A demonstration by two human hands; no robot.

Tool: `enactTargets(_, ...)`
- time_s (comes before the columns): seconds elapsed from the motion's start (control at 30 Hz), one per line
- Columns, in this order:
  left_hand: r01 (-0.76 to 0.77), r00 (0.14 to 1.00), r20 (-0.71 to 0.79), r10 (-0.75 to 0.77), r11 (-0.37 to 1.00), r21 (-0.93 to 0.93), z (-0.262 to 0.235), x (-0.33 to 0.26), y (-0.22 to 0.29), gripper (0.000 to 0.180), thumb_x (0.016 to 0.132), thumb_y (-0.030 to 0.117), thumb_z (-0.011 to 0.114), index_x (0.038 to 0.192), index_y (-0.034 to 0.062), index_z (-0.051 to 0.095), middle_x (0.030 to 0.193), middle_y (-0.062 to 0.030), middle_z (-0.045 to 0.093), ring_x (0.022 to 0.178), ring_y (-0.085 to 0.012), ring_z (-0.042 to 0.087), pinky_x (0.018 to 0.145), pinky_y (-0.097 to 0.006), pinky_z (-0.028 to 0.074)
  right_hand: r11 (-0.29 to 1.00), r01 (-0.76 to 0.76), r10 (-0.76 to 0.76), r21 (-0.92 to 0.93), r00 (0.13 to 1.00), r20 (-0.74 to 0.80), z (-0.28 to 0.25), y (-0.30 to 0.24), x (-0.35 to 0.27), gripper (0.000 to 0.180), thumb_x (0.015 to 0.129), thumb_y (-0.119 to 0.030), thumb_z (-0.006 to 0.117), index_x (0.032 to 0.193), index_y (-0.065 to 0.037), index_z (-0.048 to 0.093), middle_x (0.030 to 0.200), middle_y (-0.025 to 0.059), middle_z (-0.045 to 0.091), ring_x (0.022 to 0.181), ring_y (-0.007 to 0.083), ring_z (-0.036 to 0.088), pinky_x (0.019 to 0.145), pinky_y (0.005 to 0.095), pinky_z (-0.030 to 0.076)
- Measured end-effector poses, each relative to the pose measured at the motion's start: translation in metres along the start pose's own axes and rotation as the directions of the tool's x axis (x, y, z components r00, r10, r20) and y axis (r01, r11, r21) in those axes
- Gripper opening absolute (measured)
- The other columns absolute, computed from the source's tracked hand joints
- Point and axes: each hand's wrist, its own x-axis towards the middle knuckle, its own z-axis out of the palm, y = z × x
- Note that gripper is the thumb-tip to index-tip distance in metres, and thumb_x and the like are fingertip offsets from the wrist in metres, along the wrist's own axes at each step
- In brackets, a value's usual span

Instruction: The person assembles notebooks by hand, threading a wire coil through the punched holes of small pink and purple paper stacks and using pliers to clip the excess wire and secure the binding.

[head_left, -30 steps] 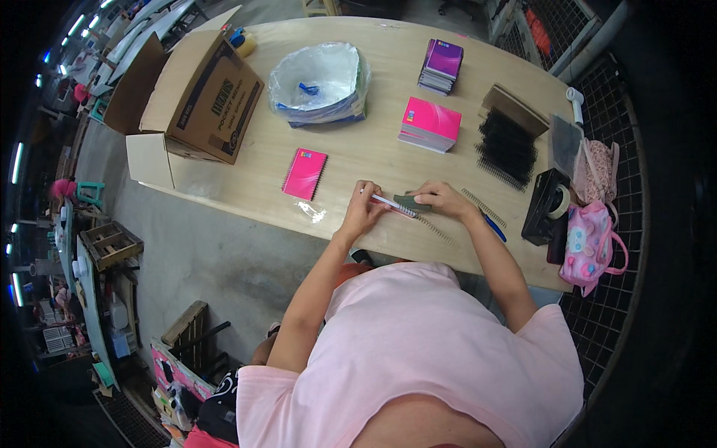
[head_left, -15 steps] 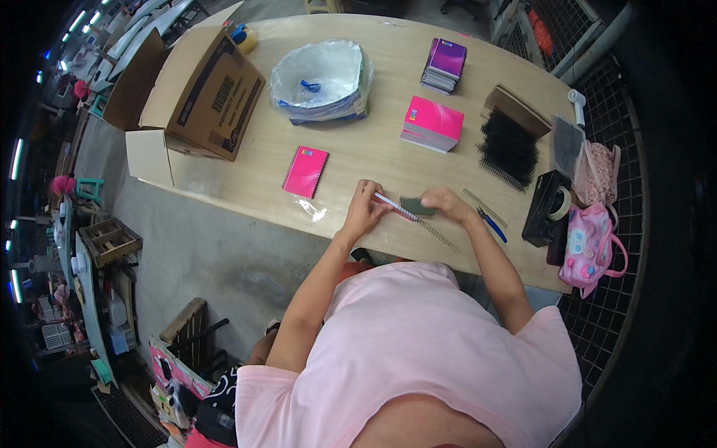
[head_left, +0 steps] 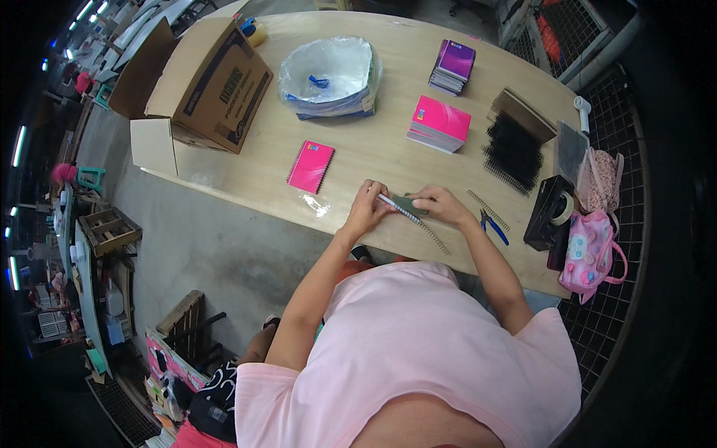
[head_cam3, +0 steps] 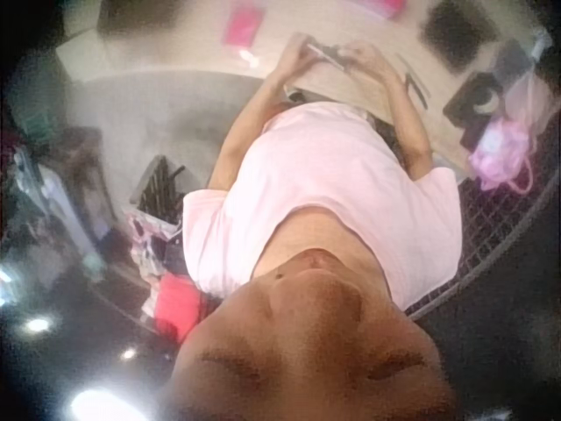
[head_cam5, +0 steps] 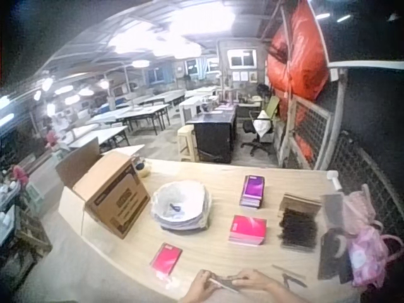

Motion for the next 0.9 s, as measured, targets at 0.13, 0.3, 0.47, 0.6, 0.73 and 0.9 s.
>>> enactTargets(0.13,0.009,1.000,0.009,-0.009,1.000,-0.008,0.000,0.003,0.005,0.040,0.073,0.019,0.083,0.097,0.0064,0.053,0.097,-0.0138,0.052,0.092,-0.0352,0.053,0.078,-0.042,0.045,0.991,0.039,-0.028,0.128,0.996,-0.086,0.000,0.008,0.005,0.042,0.085,-0.043,0.069,0.104,-0.005,0.076,0.092,0.0209,0.071,0.087,0.0292,0.066,0.082,0.0366,0.050)
enactTargets(0.3,-0.001,1.000,0.009,0.001,1.000,-0.008,-0.003,0.000,0.002,0.036,0.076,0.013,0.081,0.100,0.0045,0.054,0.100,-0.0106,0.055,0.098,-0.0296,0.055,0.083,-0.040,0.046,0.980,-0.006,-0.012,-0.199,0.996,-0.088,0.003,-0.010,0.004,0.041,0.086,-0.041,0.069,0.104,-0.005,0.076,0.097,0.0193,0.071,0.091,0.0284,0.066,0.084,0.0363,0.050)
enactTargets(0.47,0.319,0.935,0.104,-0.339,0.678,-0.662,-0.016,-0.004,-0.021,0.022,0.086,-0.009,0.064,0.105,0.0007,0.058,0.102,-0.0037,0.061,0.100,-0.0118,0.059,0.090,-0.027,0.051,0.949,-0.053,0.041,0.311,0.998,0.044,0.000,-0.006,0.009,0.042,0.086,-0.041,0.069,0.105,-0.005,0.076,0.100,0.0181,0.071,0.091,0.0272,0.066,0.085,0.0342,0.049)
enactTargets(0.6,0.302,0.944,0.104,-0.313,0.696,-0.651,-0.017,0.001,-0.026,0.017,0.088,-0.010,0.062,0.102,0.0006,0.060,0.095,-0.0032,0.063,0.090,-0.0113,0.062,0.085,-0.026,0.053,0.982,-0.067,0.060,-0.179,0.997,-0.047,0.005,-0.005,0.013,0.043,0.086,-0.041,0.068,0.105,-0.003,0.075,0.097,0.0169,0.071,0.091,0.0245,0.066,0.083,0.0316,0.049)
enactTargets(0.73,0.297,0.949,0.099,-0.301,0.734,-0.611,-0.014,0.001,-0.032,0.015,0.087,-0.007,0.065,0.099,0.0003,0.062,0.093,-0.0021,0.065,0.090,-0.0108,0.062,0.084,-0.025,0.052,0.964,-0.070,0.066,0.256,0.997,0.027,0.008,-0.011,0.016,0.043,0.088,-0.039,0.066,0.103,0.000,0.075,0.092,0.0139,0.071,0.085,0.0217,0.066,0.081,0.0309,0.050)
enactTargets(0.9,0.304,0.948,0.107,-0.300,0.753,-0.583,-0.020,0.000,-0.036,0.014,0.086,-0.005,0.067,0.098,0.0007,0.063,0.093,-0.0012,0.065,0.087,-0.0088,0.062,0.082,-0.024,0.051,0.991,-0.071,0.075,0.112,0.997,-0.029,0.005,-0.016,0.023,0.043,0.092,-0.037,0.063,0.097,0.004,0.074,0.087,0.0075,0.071,0.079,0.0153,0.063,0.075,0.0298,0.050)
